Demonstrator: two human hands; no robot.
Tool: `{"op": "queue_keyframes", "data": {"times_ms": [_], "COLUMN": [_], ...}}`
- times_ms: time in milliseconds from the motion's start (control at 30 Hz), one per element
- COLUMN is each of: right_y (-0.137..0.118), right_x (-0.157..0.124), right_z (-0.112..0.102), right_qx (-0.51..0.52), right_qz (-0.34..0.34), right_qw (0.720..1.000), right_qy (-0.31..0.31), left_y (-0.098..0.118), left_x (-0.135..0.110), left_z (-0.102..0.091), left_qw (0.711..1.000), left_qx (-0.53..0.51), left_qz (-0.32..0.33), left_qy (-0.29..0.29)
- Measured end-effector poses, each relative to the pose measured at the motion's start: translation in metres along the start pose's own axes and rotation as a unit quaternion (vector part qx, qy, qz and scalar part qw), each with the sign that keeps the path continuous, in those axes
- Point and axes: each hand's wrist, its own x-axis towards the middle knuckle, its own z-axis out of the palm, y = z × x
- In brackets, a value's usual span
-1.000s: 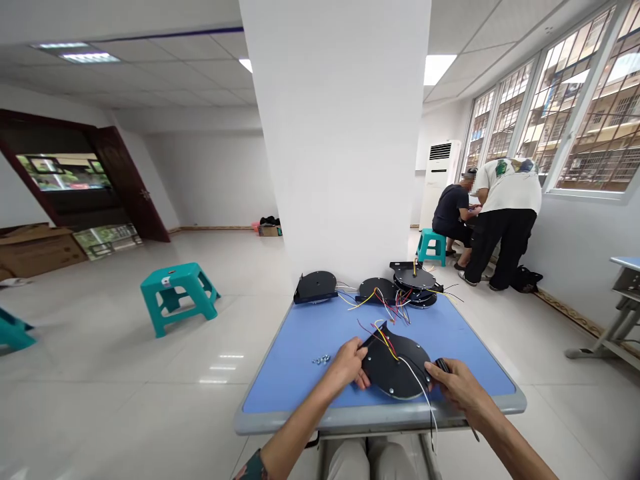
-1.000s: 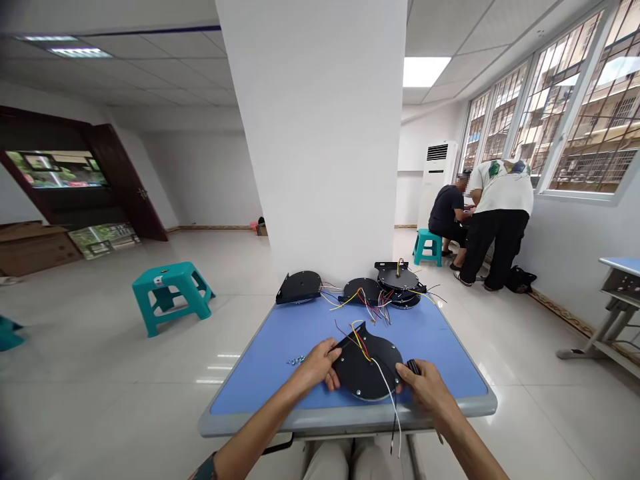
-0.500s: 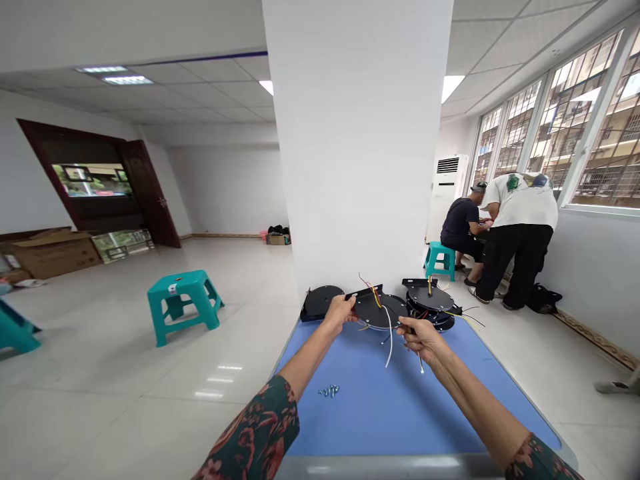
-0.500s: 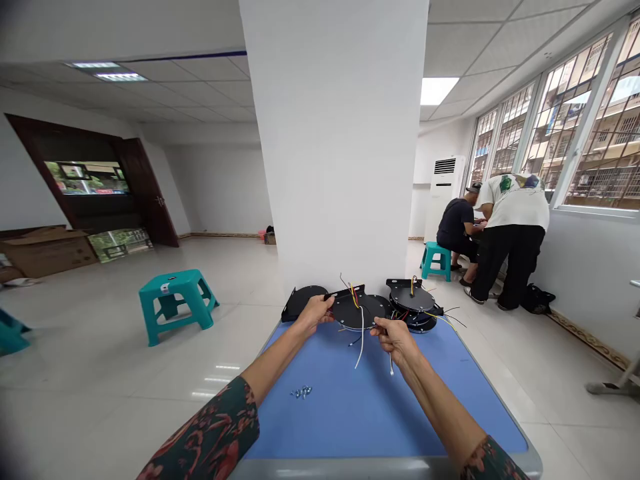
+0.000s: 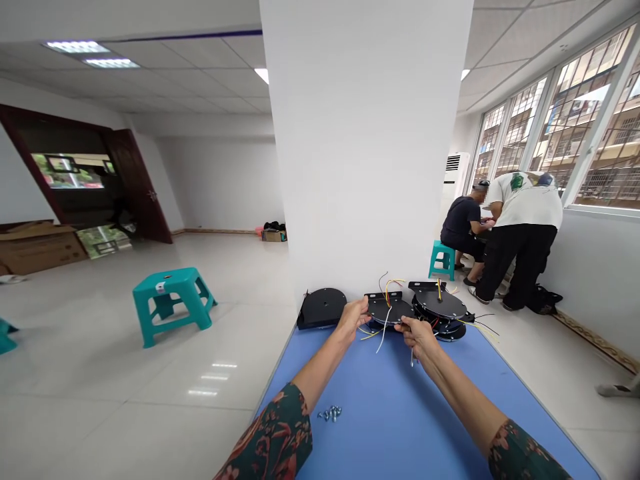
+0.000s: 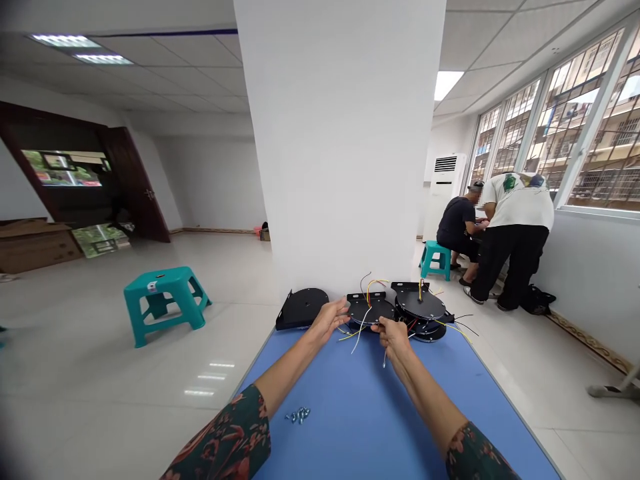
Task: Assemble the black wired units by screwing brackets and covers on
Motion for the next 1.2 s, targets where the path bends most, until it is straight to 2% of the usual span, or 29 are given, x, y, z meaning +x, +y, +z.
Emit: {"op": "queue_keyframes", "data": {"times_ms": [233, 400, 533, 567, 633, 700, 800, 867, 900, 1000, 1100, 1200], "right_y": [0.002, 0.001, 0.006, 0.008, 0.013, 0.018, 0.022, 0.023, 0.024, 0.025, 0.027, 0.028], "right_x": [0.003, -0.014, -0.032, -0.035, -0.036, -0.035, -0.029, -0.024, -0.022, -0.016, -0.013, -0.014], "right_z": [0.004, -0.007, -0.03, -0.037, -0.051, -0.064, -0.076, -0.079, -0.08, -0.08, -0.081, -0.081], "right_qx": [-0.01, -0.03, -0.05, -0.06, -0.069, -0.059, -0.018, 0.004, 0.013, 0.007, 0.004, 0.007], "right_qz": [0.003, -0.013, -0.04, -0.046, -0.012, 0.037, 0.066, 0.081, 0.085, 0.101, 0.097, 0.072], "right_qw": [1.0, 0.999, 0.996, 0.992, 0.981, 0.972, 0.971, 0.97, 0.974, 0.979, 0.979, 0.976], "right_qy": [0.005, -0.021, -0.06, -0.098, -0.182, -0.223, -0.229, -0.23, -0.211, -0.175, -0.182, -0.206], "left_y": [-0.008, -0.008, -0.005, -0.003, 0.004, 0.016, 0.034, 0.041, 0.042, 0.035, 0.022, 0.013], "left_x": [0.001, -0.004, -0.005, -0.005, -0.006, -0.008, -0.016, -0.022, -0.025, -0.029, -0.024, -0.017], "left_z": [-0.001, 0.0, -0.002, -0.006, -0.019, -0.043, -0.088, -0.117, -0.128, -0.145, -0.144, -0.139], "left_qw": [0.998, 0.996, 0.995, 0.994, 0.987, 0.973, 0.944, 0.929, 0.926, 0.934, 0.952, 0.964], "left_qx": [0.013, 0.039, 0.081, 0.096, 0.133, 0.172, 0.212, 0.219, 0.216, 0.175, 0.097, 0.017], "left_qz": [0.012, 0.028, 0.051, 0.06, 0.078, 0.092, 0.081, 0.049, 0.028, -0.049, -0.108, -0.124], "left_qy": [-0.053, -0.077, -0.032, -0.01, 0.048, 0.121, 0.238, 0.293, 0.309, 0.306, 0.269, 0.236]}}
